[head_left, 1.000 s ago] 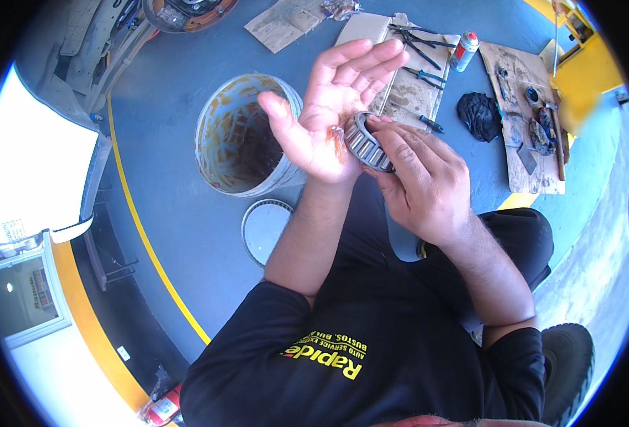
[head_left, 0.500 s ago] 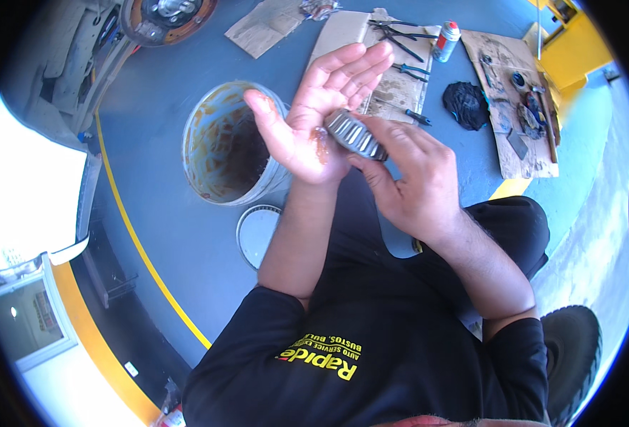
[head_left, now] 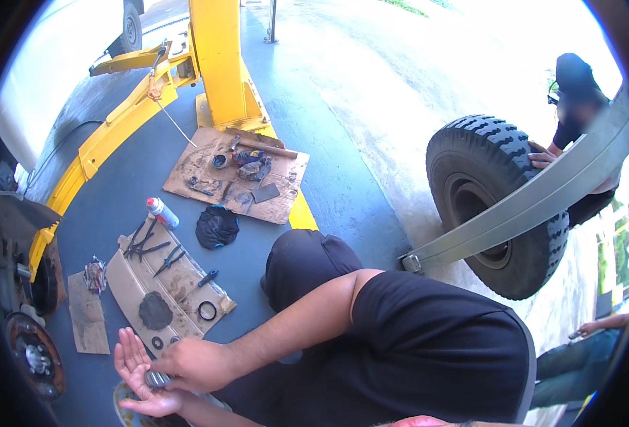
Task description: The person applies grease to a tapered roller bearing by hand, rotating and pressing the bearing to spread the grease across the rollers and raceways. The person repeatedly scoops grease from a bucket and works it into the bearing throughout the clip.
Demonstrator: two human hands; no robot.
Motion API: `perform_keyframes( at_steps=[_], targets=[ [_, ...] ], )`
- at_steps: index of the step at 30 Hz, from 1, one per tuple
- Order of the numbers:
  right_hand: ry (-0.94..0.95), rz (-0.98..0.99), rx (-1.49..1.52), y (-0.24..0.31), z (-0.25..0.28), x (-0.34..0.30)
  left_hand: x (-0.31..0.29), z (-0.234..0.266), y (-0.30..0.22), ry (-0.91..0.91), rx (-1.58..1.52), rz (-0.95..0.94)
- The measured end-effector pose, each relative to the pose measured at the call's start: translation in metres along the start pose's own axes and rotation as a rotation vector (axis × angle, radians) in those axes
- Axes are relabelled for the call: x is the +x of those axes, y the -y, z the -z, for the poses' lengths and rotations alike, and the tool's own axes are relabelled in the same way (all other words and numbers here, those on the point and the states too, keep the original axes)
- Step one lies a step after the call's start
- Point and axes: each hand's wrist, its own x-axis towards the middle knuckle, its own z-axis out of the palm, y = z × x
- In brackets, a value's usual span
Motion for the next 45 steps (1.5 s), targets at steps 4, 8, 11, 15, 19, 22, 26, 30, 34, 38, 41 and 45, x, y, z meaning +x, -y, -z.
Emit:
perform_keyframes(
  at_steps=[4, 8, 11, 15, 19, 22, 26, 30, 34, 38, 41, 45],
  targets=[
    [0.116, 0.251, -0.069, -0.015, 0.003, 0.002, 0.001, 0.013, -0.006, 0.059, -0.156, 0.134],
    [0.320, -0.097, 0.137, 0.000, 0.009, 0.023, -0.016, 0.024, -0.026, 0.087, -0.276, 0.098],
    [0.160, -0.328, 0.030, 0.013, 0.016, 0.025, -0.009, 0.013, -0.013, -0.116, 0.082, -0.036],
    [0.242, 0.086, -0.191, 0.010, 0.001, 0.014, -0.010, 0.023, -0.016, -0.244, -0.051, 0.021],
    [0.264, -0.238, 0.333, 0.004, -0.013, 0.028, -0.017, 0.035, -0.031, -0.234, -0.259, 0.029],
    [0.219, -0.470, 0.605, 0.004, -0.007, 0.024, -0.016, 0.025, -0.028, -0.258, -0.204, -0.015],
    [0.172, -0.307, 0.377, 0.003, -0.014, 0.016, -0.015, 0.020, -0.022, -0.390, -0.240, 0.014],
    [0.271, 0.028, -0.181, 0.021, -0.006, 0.014, -0.018, 0.029, -0.020, -0.387, -0.133, 0.081],
    [0.166, 0.526, -0.349, 0.002, -0.014, 0.013, -0.020, 0.039, -0.026, -0.458, -0.217, 0.149],
    [0.213, -0.086, 0.026, 0.015, 0.000, 0.022, -0.018, 0.029, -0.027, -0.486, -0.252, 0.135],
    [0.142, -0.088, 0.039, 0.004, -0.009, 0.016, -0.004, 0.001, -0.024, -0.645, 0.204, 0.173],
    [0.186, 0.391, -0.312, 0.004, -0.009, 0.015, 0.000, 0.006, -0.027, -0.704, 0.122, 0.182]
  ],
)
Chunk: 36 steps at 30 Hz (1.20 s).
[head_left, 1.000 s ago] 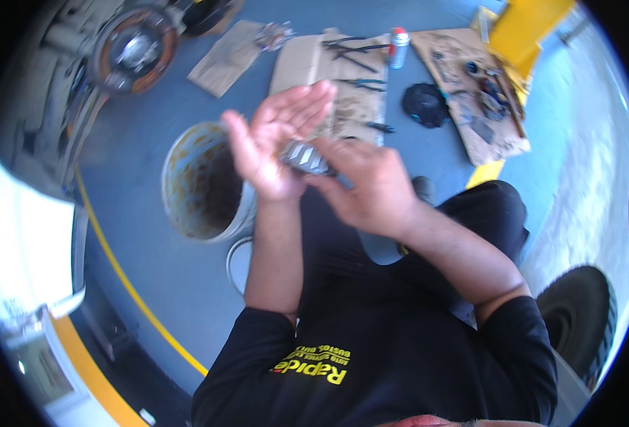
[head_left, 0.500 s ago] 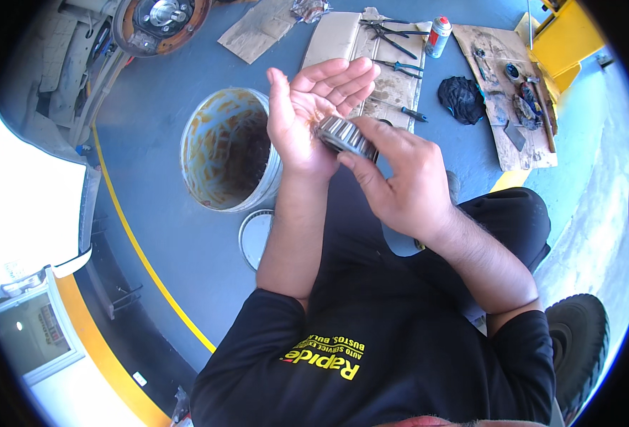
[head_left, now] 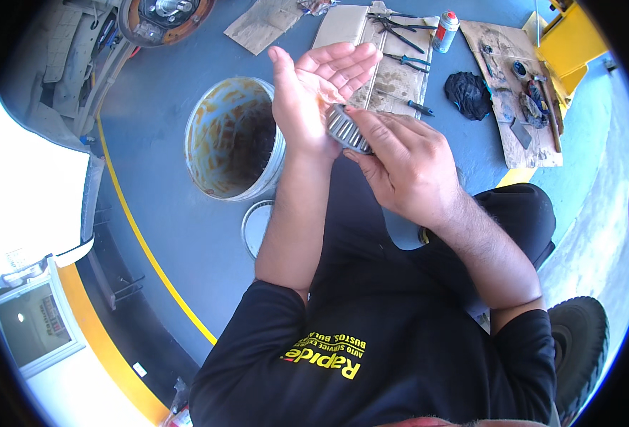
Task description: The person applies grease to a tapered roller bearing by hand, rotating and pressing the bearing to spread the grease across the rollers and raceways. The person repeatedly scoops grease from a bucket and works it into the bearing throughout the clip.
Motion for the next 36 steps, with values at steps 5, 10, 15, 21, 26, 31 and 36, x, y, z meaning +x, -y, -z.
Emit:
perform_keyframes(
  at_steps=[5, 10, 15, 21, 26, 31, 36],
  targets=[
    [0.119, -0.361, 0.333, 0.001, 0.014, 0.005, -0.005, 0.015, 0.003, 0.081, -0.248, 0.050],
    [0.022, -0.524, 0.519, -0.001, 0.006, 0.002, -0.010, -0.006, 0.008, -0.004, 0.106, -0.108],
    [0.077, -0.185, 0.106, 0.010, 0.009, -0.004, -0.010, -0.012, 0.001, -0.091, 0.161, -0.120],
    [0.020, -0.462, 0.633, -0.007, 0.004, 0.001, 0.000, 0.002, -0.003, 0.002, -0.029, 0.025],
    [0.073, -0.257, 0.270, 0.002, 0.013, 0.000, -0.002, -0.004, 0.002, -0.046, 0.182, 0.000],
    [0.074, -0.528, 0.544, -0.004, 0.009, 0.004, 0.006, 0.018, -0.001, 0.111, -0.170, 0.035],
    [-0.019, -0.665, 0.667, -0.008, 0.001, 0.000, -0.015, 0.004, -0.004, 0.321, 0.337, -0.270]
  ],
)
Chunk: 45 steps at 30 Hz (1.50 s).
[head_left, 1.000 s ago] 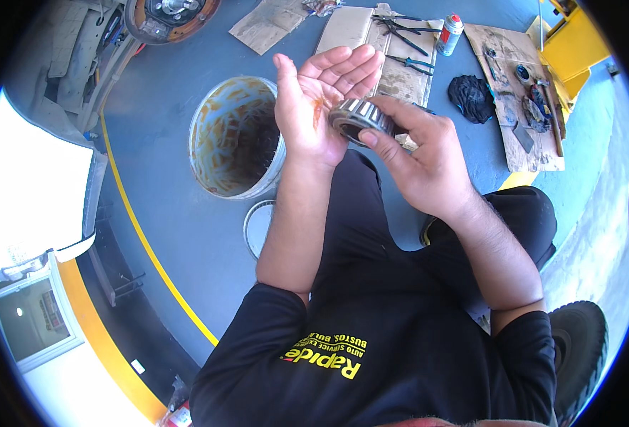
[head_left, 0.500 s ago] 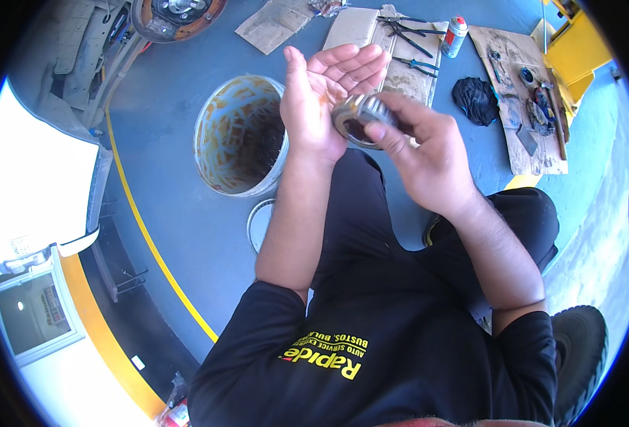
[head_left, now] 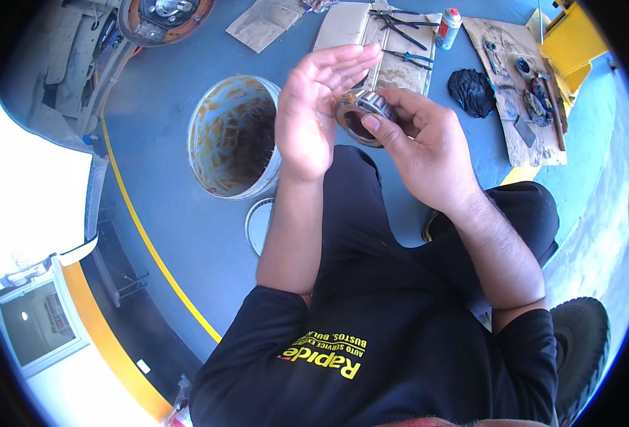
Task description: The person applies grease to a tapered roller bearing by hand, rotating and pressing the bearing to spread the grease across the rollers and raceways. The person repeatedly scoops grease from a bucket and works it into the bearing throughout the clip.
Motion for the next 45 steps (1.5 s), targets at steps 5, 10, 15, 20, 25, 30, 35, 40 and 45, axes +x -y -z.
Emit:
perform_keyframes(
  at_steps=[5, 10, 15, 20, 25, 30, 35, 40, 45],
  targets=[
    [0.046, -0.140, 0.151, 0.016, 0.005, 0.001, -0.004, -0.014, 0.000, 0.050, 0.288, -0.020],
    [0.128, -0.086, 0.085, 0.031, 0.012, 0.000, -0.005, -0.007, 0.004, 0.106, 0.271, -0.008],
    [0.137, -0.070, 0.084, 0.031, 0.013, -0.003, -0.006, -0.007, 0.004, 0.102, 0.124, 0.009],
    [0.128, -0.047, 0.094, 0.029, 0.014, -0.004, -0.012, -0.001, 0.011, 0.085, -0.084, 0.081],
    [0.053, -0.024, 0.344, 0.029, 0.010, -0.004, -0.019, 0.008, 0.016, 0.082, -0.342, 0.221],
    [0.121, -0.028, 0.412, 0.029, 0.018, 0.000, -0.024, 0.020, 0.021, 0.166, -0.662, 0.323],
    [0.137, -0.115, 0.535, 0.029, 0.027, 0.004, -0.026, 0.015, 0.022, 0.168, -0.781, 0.374],
    [0.124, -0.174, 0.641, 0.023, 0.032, 0.009, -0.023, 0.021, 0.014, 0.144, -0.638, 0.373],
    [0.040, -0.112, 0.453, 0.029, 0.021, 0.008, 0.003, -0.004, -0.012, -0.191, -0.718, 0.144]
  ],
)
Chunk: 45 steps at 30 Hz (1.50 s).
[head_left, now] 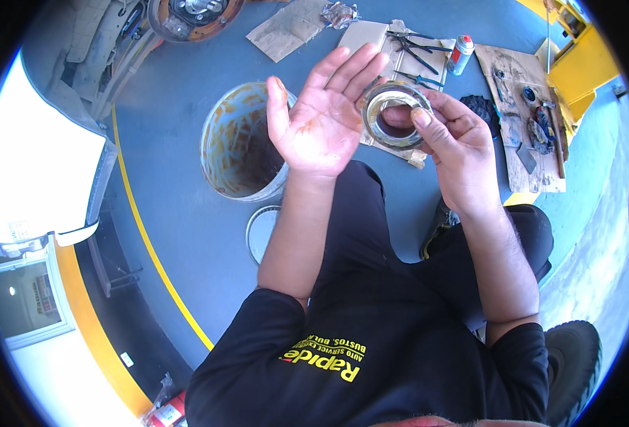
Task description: The person applies grease to a tapered roller bearing by hand, rotating and pressing the bearing to spread the grease across the rollers and raceways. The person repeatedly scoops grease from a bucket and works it into the bearing throughout the clip.
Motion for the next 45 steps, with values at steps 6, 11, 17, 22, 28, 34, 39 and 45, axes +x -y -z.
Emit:
perform_keyframes(
  at_steps=[6, 11, 17, 22, 28, 34, 39, 45],
  targets=[
    [-0.061, 0.221, -0.391, -0.013, -0.014, -0.013, 0.009, -0.020, 0.014, 0.132, 0.218, -0.089],
    [0.071, 0.436, -0.883, -0.003, -0.017, -0.017, 0.010, -0.024, 0.017, 0.100, 0.392, -0.123],
    [0.354, 0.466, -0.759, 0.012, 0.006, -0.003, 0.007, -0.014, 0.008, 0.151, 0.182, 0.055],
    [0.097, 0.227, -0.221, 0.001, -0.007, -0.004, 0.012, -0.006, 0.015, 0.270, 0.180, 0.010],
    [0.300, 0.743, -0.899, -0.002, -0.005, -0.010, 0.009, -0.004, 0.009, 0.129, 0.120, 0.167],
    [0.103, 0.199, -0.054, -0.007, -0.005, -0.002, 0.013, -0.005, 0.004, 0.263, 0.127, 0.074],
    [0.117, 0.596, -0.803, -0.010, -0.014, -0.015, 0.007, -0.015, 0.006, 0.073, 0.404, 0.091],
    [0.117, 0.196, -0.113, -0.005, -0.002, -0.002, 0.011, -0.012, -0.001, 0.211, 0.101, 0.054]
  ],
)
